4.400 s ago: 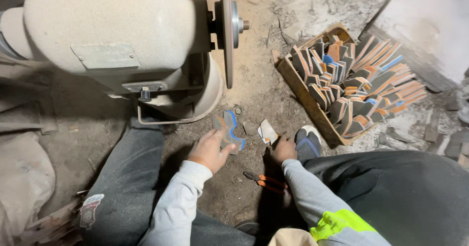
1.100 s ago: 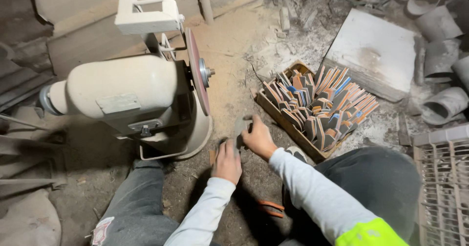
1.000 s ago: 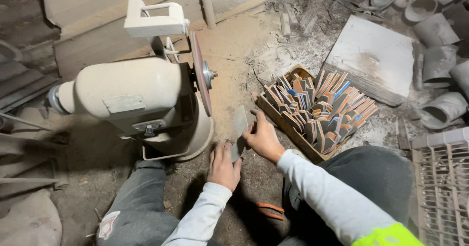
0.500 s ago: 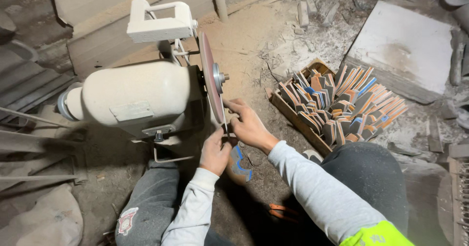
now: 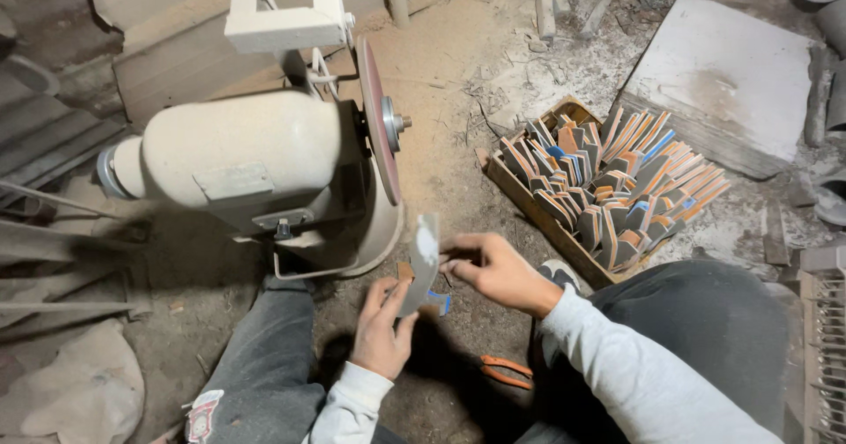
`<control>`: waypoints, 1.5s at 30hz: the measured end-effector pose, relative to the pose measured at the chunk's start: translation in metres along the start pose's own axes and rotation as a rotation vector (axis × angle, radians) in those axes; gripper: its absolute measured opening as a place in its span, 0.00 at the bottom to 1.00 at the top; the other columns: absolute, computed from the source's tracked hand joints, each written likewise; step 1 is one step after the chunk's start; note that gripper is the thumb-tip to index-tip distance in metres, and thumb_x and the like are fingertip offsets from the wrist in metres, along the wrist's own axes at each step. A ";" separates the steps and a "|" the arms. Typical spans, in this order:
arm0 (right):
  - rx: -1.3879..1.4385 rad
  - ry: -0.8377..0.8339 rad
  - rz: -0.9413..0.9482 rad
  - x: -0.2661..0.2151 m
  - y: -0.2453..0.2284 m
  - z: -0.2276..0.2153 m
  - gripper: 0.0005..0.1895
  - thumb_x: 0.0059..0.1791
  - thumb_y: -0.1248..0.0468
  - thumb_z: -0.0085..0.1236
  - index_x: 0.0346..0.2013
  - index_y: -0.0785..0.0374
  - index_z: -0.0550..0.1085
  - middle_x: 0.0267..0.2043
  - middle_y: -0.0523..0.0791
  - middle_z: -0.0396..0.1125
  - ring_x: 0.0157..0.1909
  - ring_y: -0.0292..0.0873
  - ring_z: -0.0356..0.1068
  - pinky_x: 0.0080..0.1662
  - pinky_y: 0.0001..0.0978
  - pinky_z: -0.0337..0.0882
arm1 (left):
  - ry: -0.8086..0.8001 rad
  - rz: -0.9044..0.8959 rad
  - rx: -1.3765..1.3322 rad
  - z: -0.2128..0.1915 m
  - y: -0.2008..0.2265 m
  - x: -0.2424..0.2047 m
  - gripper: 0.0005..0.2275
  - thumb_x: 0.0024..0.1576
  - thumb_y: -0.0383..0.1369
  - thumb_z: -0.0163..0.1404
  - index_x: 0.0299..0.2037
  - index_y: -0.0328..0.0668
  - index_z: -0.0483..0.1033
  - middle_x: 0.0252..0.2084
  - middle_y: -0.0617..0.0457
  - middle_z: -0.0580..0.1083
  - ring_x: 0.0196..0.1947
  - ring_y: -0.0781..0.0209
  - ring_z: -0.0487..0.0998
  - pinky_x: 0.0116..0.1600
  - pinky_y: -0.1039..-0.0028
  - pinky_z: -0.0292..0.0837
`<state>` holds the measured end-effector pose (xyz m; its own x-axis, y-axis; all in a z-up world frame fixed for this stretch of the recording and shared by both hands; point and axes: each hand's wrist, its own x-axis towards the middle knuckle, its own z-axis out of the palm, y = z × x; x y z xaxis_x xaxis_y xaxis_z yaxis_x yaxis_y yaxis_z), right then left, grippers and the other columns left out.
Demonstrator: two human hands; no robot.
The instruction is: The person sits on the floor and uses a bench grinder to smooth the edges of small, curved plastic pieces. They handle the pieces one by one, pressing them against the spinning wheel, and then place the finished items into a nearby crate.
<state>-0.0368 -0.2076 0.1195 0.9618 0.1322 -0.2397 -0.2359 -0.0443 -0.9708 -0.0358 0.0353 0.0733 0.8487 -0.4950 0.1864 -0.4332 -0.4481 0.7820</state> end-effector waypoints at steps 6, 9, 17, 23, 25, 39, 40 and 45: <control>0.123 0.060 -0.056 -0.003 0.012 -0.001 0.08 0.52 0.67 0.61 0.37 0.71 0.73 0.31 0.48 0.72 0.32 0.38 0.73 0.37 0.30 0.73 | 0.005 -0.102 0.055 -0.020 0.014 -0.004 0.30 0.45 0.16 0.55 0.61 0.43 0.72 0.58 0.41 0.67 0.50 0.48 0.76 0.56 0.64 0.72; 0.351 0.115 -0.065 0.001 0.003 0.007 0.09 0.50 0.69 0.61 0.41 0.71 0.71 0.34 0.48 0.74 0.34 0.39 0.75 0.38 0.31 0.74 | 0.050 -0.307 -0.756 -0.028 0.004 -0.002 0.34 0.53 0.17 0.54 0.71 0.50 0.59 0.60 0.41 0.68 0.50 0.48 0.76 0.56 0.57 0.73; 0.394 -0.252 0.177 0.012 0.081 0.070 0.11 0.52 0.69 0.57 0.48 0.68 0.72 0.38 0.46 0.75 0.38 0.37 0.75 0.41 0.31 0.77 | 0.329 -0.375 -1.327 -0.033 -0.019 0.026 0.20 0.68 0.34 0.43 0.66 0.27 0.62 0.62 0.37 0.71 0.58 0.48 0.77 0.65 0.56 0.71; -1.115 -0.332 0.352 -0.024 0.278 0.056 0.26 0.44 0.48 0.65 0.49 0.61 0.73 0.49 0.52 0.72 0.51 0.55 0.72 0.52 0.48 0.73 | 0.439 -0.390 -1.361 -0.053 -0.023 0.033 0.20 0.67 0.33 0.45 0.67 0.33 0.64 0.46 0.47 0.71 0.43 0.57 0.73 0.53 0.59 0.70; -1.315 -0.364 0.468 -0.047 0.310 0.060 0.30 0.41 0.45 0.66 0.50 0.60 0.72 0.51 0.54 0.71 0.53 0.59 0.71 0.54 0.51 0.72 | 0.471 -0.393 -1.437 -0.057 -0.026 0.029 0.21 0.67 0.33 0.47 0.69 0.37 0.63 0.40 0.52 0.68 0.37 0.62 0.68 0.50 0.64 0.68; -0.895 -0.400 0.532 -0.023 0.295 0.066 0.17 0.46 0.62 0.55 0.48 0.61 0.76 0.39 0.56 0.73 0.46 0.60 0.75 0.47 0.50 0.73 | 0.521 -0.460 -1.507 -0.062 -0.049 0.031 0.23 0.66 0.44 0.47 0.66 0.39 0.66 0.32 0.59 0.64 0.26 0.69 0.62 0.47 0.68 0.66; -0.819 -0.342 0.490 -0.018 0.278 0.066 0.16 0.46 0.63 0.54 0.47 0.62 0.75 0.38 0.55 0.72 0.45 0.57 0.73 0.46 0.49 0.73 | 0.530 -0.446 -1.503 -0.061 -0.050 0.031 0.23 0.65 0.45 0.47 0.66 0.40 0.66 0.32 0.59 0.64 0.26 0.69 0.62 0.46 0.68 0.66; -0.343 -0.274 0.460 -0.018 0.142 0.065 0.12 0.47 0.67 0.52 0.45 0.66 0.71 0.33 0.47 0.67 0.37 0.45 0.67 0.41 0.42 0.70 | 0.573 -0.458 -1.455 -0.057 -0.049 0.031 0.22 0.65 0.43 0.48 0.65 0.39 0.67 0.30 0.59 0.64 0.25 0.68 0.62 0.44 0.66 0.68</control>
<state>-0.0962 -0.1515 -0.0145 0.6918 0.2709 -0.6694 -0.5145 -0.4656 -0.7201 0.0289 0.0840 0.0749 0.9579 -0.0507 -0.2824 0.2273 0.7347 0.6392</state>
